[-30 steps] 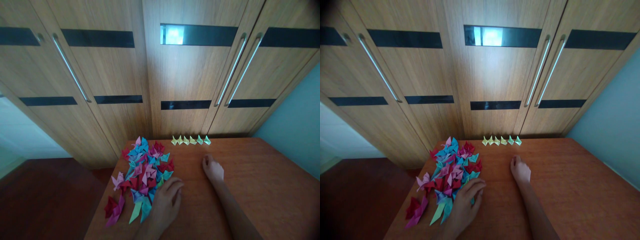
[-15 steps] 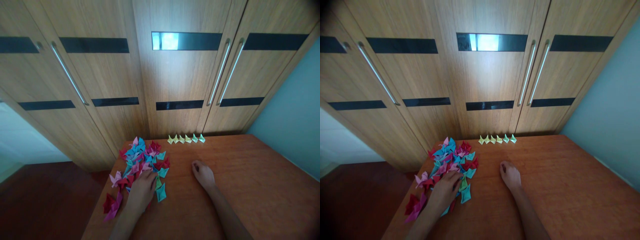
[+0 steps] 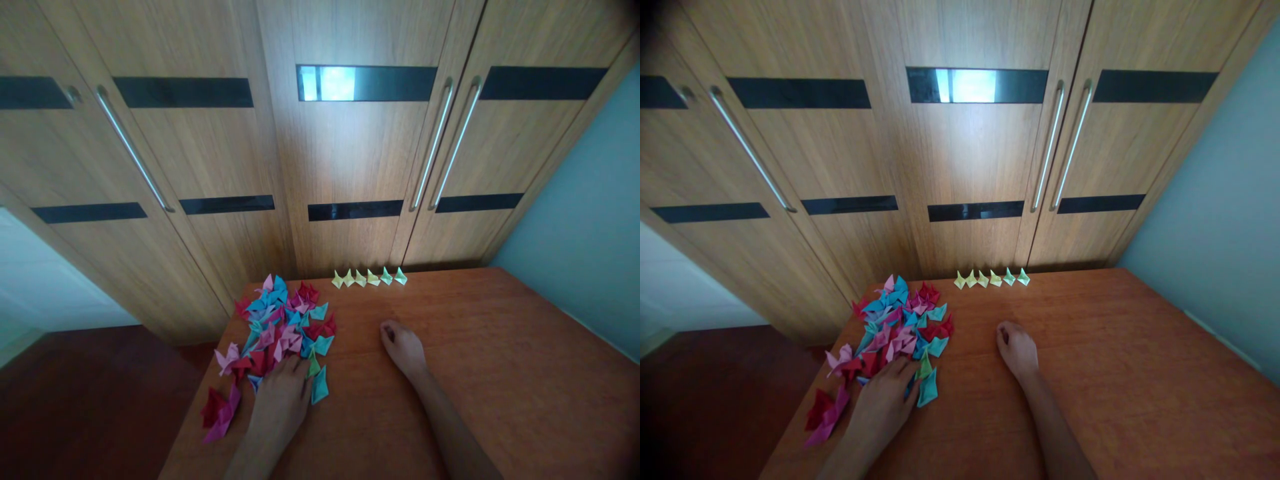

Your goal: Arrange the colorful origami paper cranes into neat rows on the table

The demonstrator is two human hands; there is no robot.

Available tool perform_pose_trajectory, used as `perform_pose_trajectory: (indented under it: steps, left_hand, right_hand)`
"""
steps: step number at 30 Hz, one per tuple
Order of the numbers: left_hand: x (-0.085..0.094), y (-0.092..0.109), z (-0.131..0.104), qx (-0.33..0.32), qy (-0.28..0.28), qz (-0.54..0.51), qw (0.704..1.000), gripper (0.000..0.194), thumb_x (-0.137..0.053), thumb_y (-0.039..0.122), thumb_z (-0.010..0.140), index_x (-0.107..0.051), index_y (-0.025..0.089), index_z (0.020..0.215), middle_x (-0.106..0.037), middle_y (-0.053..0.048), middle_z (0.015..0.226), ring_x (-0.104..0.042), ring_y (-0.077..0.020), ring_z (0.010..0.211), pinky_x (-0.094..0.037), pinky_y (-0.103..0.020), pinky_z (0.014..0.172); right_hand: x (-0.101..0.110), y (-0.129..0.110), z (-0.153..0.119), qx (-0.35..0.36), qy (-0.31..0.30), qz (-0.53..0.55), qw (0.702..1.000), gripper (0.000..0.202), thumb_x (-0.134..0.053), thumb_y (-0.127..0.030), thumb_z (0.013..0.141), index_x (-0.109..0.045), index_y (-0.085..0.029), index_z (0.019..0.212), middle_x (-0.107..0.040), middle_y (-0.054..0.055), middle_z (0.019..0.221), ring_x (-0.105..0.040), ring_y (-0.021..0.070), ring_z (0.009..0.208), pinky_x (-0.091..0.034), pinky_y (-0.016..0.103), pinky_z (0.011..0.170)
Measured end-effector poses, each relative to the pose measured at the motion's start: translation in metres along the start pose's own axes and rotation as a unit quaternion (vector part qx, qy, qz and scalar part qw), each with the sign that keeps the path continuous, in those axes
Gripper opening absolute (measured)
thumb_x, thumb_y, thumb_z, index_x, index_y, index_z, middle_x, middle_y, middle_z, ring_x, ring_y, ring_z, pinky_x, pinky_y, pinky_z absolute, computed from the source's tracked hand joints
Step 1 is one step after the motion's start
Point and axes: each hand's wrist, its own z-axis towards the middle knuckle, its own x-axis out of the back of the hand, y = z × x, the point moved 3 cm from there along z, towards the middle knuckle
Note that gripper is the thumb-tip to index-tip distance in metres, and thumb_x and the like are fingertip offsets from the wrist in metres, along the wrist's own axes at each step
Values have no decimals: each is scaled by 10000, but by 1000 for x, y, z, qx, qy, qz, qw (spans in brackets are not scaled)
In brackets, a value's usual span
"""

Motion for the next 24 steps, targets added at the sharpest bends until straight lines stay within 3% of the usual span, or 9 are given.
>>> perform_pose_trajectory:
  steps: [12,19,24]
  left_hand:
    - [-5,1,10,10,-13,14,1000,236,-432,159,862,-618,220,993,-629,-67,1004,-641,-210,887,-489,-309,751]
    - [-8,-5,10,12,32,-27,999,277,-445,147,870,-617,249,1061,-645,-50,1052,-650,-209,919,-497,-302,753]
    - [-9,-11,8,-10,107,-98,989,257,-459,132,861,-633,233,1021,-660,-48,1065,-652,-194,940,-512,-301,819]
  right_hand:
    - [1,0,1,-1,5,7,1000,163,-457,-234,848,-620,-243,847,-666,7,810,-612,166,756,-406,236,664]
    - [2,-1,0,3,6,25,1000,171,-451,-232,842,-621,-244,849,-668,8,811,-613,172,766,-418,247,682]
    - [0,2,0,-5,3,34,999,181,-452,-256,843,-632,-247,862,-672,16,818,-619,185,766,-428,264,682]
